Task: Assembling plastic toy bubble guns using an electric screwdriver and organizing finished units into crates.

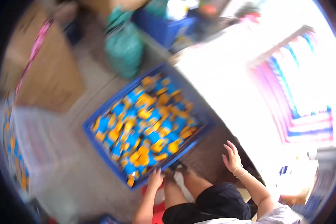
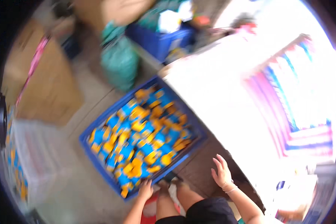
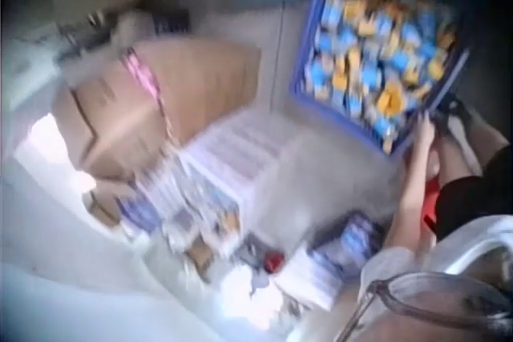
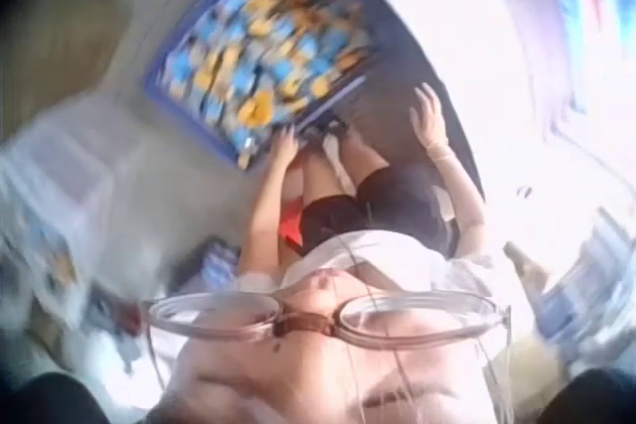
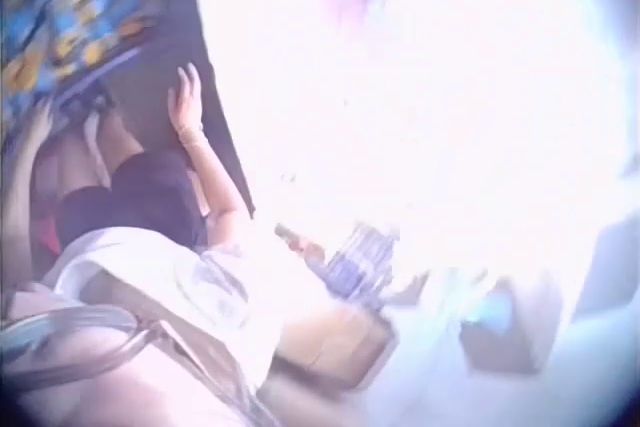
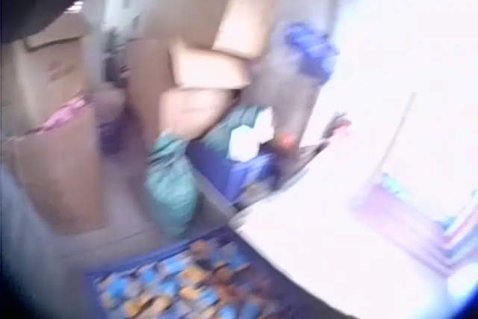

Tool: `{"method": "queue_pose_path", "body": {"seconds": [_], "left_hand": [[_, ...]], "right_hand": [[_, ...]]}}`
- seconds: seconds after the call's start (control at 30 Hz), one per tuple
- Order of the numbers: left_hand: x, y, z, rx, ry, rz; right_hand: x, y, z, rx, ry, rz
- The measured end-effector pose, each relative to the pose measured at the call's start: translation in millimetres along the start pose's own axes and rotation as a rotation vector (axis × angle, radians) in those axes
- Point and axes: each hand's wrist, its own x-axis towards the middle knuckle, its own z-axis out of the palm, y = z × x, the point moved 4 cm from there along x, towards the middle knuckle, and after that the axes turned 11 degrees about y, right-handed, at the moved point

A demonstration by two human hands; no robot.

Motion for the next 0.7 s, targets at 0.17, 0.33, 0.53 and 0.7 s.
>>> {"method": "queue_pose_path", "body": {"seconds": [0.17,0.33,0.53,0.7], "left_hand": [[15,69,-10,-0.163,-0.046,0.125],[79,127,-50,-0.19,0.121,0.226],[105,235,-107,-0.326,0.31,0.112],[40,274,-95,-0.337,0.366,0.047]], "right_hand": [[9,59,-150,-0.178,0.468,0.162],[19,139,-265,-0.4,0.682,0.205],[250,223,-250,0.134,0.519,0.238],[469,257,-334,0.019,0.654,0.036]]}}
